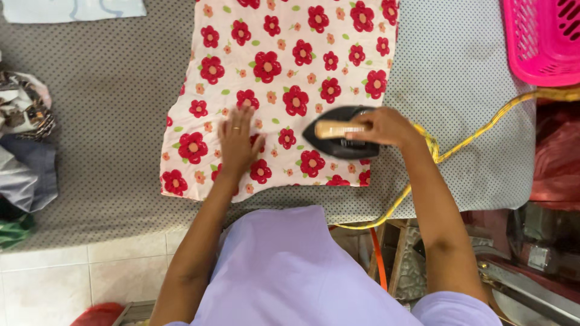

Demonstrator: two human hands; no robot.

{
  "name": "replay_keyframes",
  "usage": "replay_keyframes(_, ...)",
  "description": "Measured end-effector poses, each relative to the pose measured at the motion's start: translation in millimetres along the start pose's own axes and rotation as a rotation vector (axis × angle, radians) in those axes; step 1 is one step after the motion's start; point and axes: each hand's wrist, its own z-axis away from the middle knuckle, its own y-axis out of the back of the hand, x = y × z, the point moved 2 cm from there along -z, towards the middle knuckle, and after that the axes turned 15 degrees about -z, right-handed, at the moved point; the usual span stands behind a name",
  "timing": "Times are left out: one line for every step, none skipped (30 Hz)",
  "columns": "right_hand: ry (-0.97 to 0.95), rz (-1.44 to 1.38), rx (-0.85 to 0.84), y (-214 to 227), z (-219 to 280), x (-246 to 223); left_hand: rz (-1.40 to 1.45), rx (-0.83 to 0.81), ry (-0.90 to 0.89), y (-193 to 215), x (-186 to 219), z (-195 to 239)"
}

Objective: The person irons a floral-patterned cloth on a flat surface using a handheld iron. They repeatedly smooth the fabric, adjust its position, and fold sections while continuing to iron the surface.

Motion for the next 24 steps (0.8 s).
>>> replay_keyframes(0.008,0.048,-0.046,-8,8,-8,-0.077,-0.032,0.03,4,-13,6)
replay_keyframes(0.016,0.096,-0.091,-16,15,-14,-0.153,-0.065,0.061,8,-24,13)
replay_keyframes(0.022,0.144,-0.137,-23,22,-19,-0.229,-0.101,0.092,10,-35,19)
replay_keyframes(0.036,0.165,-0.113,-28,27,-23,-0.242,-0.106,0.118,13,-44,24)
replay_keyframes(0.049,0.182,-0.092,-35,34,-25,-0.256,-0.116,0.144,17,-53,32)
replay_keyframes(0.062,0.199,-0.071,-43,40,-26,-0.27,-0.126,0.169,20,-61,38)
replay_keyframes(0.139,0.185,0.086,-49,46,-29,-0.284,-0.127,0.2,24,-69,42)
replay_keyframes(0.215,0.169,0.243,-55,51,-32,-0.298,-0.128,0.232,28,-77,44)
replay_keyframes(0.293,0.156,0.399,-59,52,-33,-0.309,-0.127,0.268,30,-83,46)
replay_keyframes(0.24,0.164,0.47,-62,48,-32,-0.304,-0.13,0.274,32,-89,48)
replay_keyframes(0.19,0.17,0.537,-65,43,-31,-0.3,-0.134,0.284,35,-96,50)
replay_keyframes(0.139,0.176,0.604,-68,37,-29,-0.296,-0.139,0.293,37,-102,52)
replay_keyframes(0.07,0.184,0.653,-70,30,-28,-0.302,-0.136,0.3,41,-108,56)
replay_keyframes(0.001,0.191,0.701,-69,20,-27,-0.308,-0.133,0.307,43,-114,59)
replay_keyframes(-0.072,0.2,0.752,-67,11,-27,-0.312,-0.129,0.308,44,-119,61)
replay_keyframes(-0.093,0.189,0.755,-67,3,-29,-0.297,-0.124,0.295,45,-123,63)
replay_keyframes(-0.111,0.183,0.761,-64,-5,-32,-0.278,-0.113,0.282,45,-126,62)
replay_keyframes(-0.129,0.177,0.767,-61,-9,-36,-0.26,-0.103,0.269,44,-128,64)
replay_keyframes(-0.076,0.149,0.717,-60,-11,-41,-0.254,-0.112,0.273,44,-129,65)
replay_keyframes(-0.024,0.121,0.667,-59,-12,-48,-0.249,-0.122,0.277,44,-131,66)
replay_keyframes(0.027,0.091,0.619,-59,-11,-56,-0.245,-0.131,0.278,45,-133,66)
replay_keyframes(0.052,0.057,0.518,-60,-11,-64,-0.249,-0.112,0.253,47,-136,66)
replay_keyframes(0.076,0.025,0.417,-63,-10,-73,-0.253,-0.092,0.229,50,-139,66)
replay_keyframes(0.101,-0.007,0.316,-67,-10,-83,-0.256,-0.072,0.204,53,-141,65)
